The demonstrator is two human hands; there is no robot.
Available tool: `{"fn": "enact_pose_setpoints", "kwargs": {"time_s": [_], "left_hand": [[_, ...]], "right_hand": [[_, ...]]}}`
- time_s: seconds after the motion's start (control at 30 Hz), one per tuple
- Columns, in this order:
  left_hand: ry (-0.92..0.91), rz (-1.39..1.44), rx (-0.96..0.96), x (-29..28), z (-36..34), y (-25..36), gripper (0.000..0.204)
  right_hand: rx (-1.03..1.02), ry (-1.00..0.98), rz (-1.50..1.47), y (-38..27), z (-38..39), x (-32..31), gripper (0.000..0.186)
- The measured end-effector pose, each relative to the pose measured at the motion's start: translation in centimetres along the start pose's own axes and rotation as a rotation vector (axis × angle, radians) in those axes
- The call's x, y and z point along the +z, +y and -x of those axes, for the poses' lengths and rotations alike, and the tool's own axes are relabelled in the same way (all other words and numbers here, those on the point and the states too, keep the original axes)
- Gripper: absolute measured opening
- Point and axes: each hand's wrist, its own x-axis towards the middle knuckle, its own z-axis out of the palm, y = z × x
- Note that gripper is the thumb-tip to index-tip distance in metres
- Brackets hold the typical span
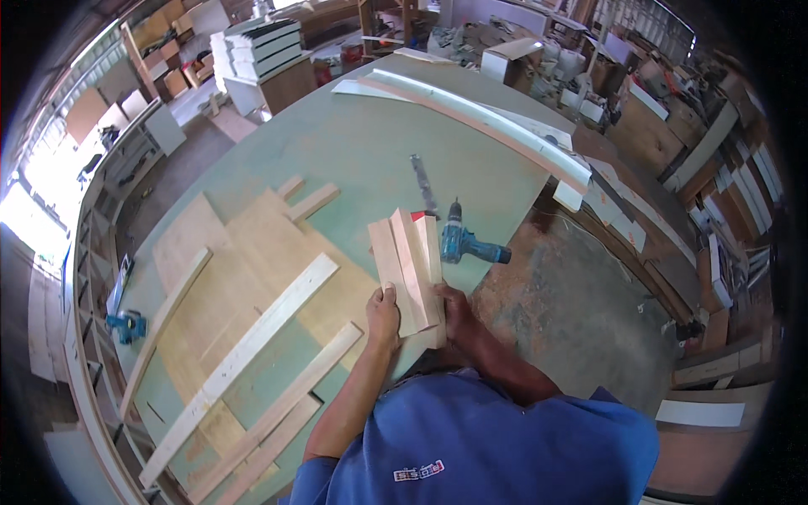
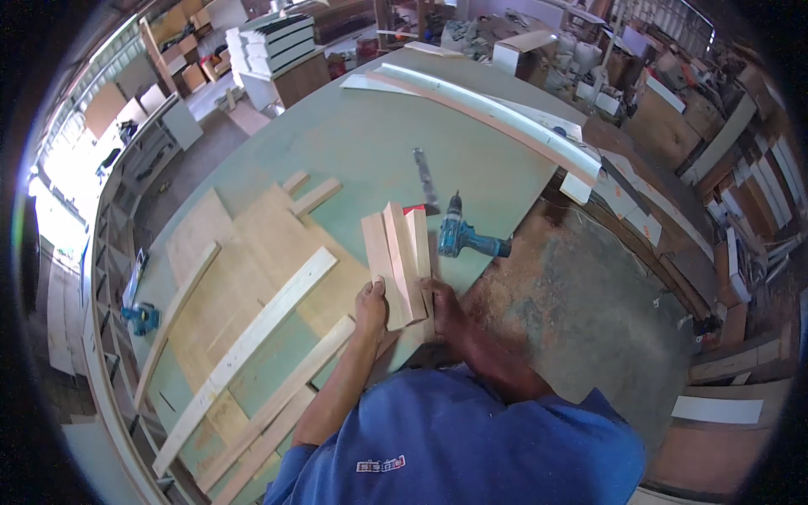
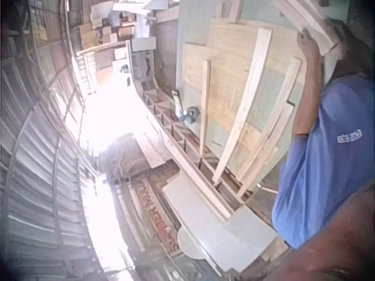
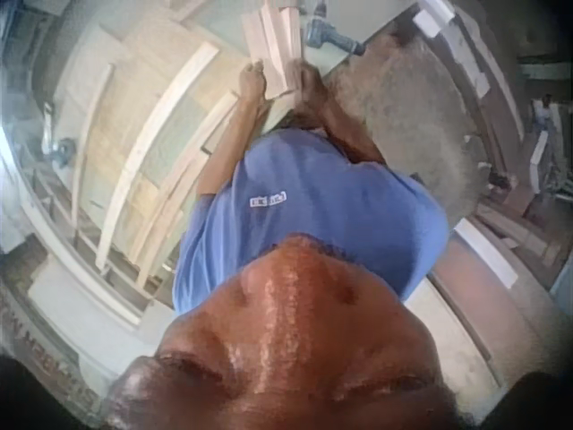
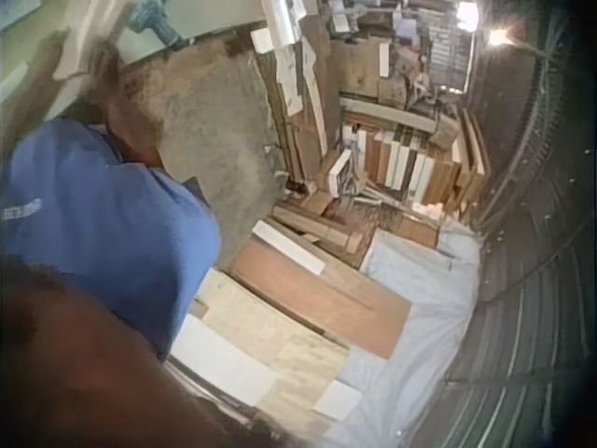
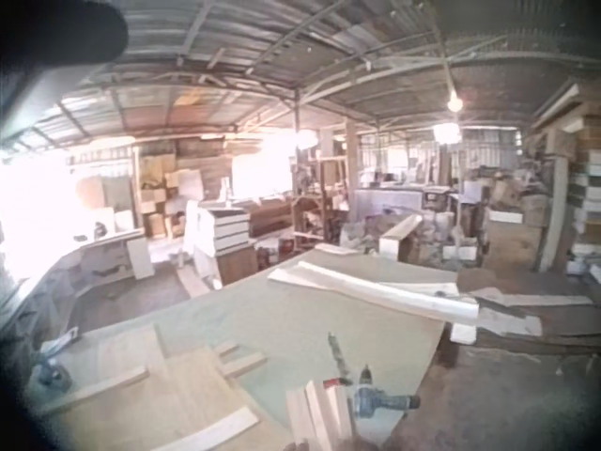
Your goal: The person aligns and fits wooden planks and blocks together on a workbench, checks measurements with an L-square, and organizes the cut wood pieces by hand.
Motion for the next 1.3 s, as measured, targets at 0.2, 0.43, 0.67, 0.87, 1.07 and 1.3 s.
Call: {"fn": "enact_pose_setpoints", "kwargs": {"time_s": [0.2,0.43,0.67,0.87,1.07,1.3], "left_hand": [[-0.127,-0.381,0.109,4.1,-7.2,-3.2,0.046],[-0.359,-0.959,0.717,9.2,-10.1,-1.1,0.040],[-0.196,0.220,0.337,8.9,5.5,17.9,0.076],[0.048,0.634,0.553,6.7,18.1,26.6,0.062],[-0.105,0.887,0.596,5.9,23.0,25.6,0.050],[-0.249,0.616,0.757,1.4,27.3,23.4,0.040]], "right_hand": [[-0.017,0.001,0.148,-4.6,-2.9,-0.3,0.061],[-0.024,-0.098,0.182,-7.9,-8.6,-12.6,0.054],[0.255,0.335,0.382,-18.2,-27.2,-34.0,0.046],[-0.287,0.809,0.743,-18.6,-34.2,-32.1,0.036],[-0.476,0.123,0.807,-6.4,-26.3,0.2,0.035],[-0.250,-1.296,1.348,10.7,-9.9,17.1,0.072]]}}
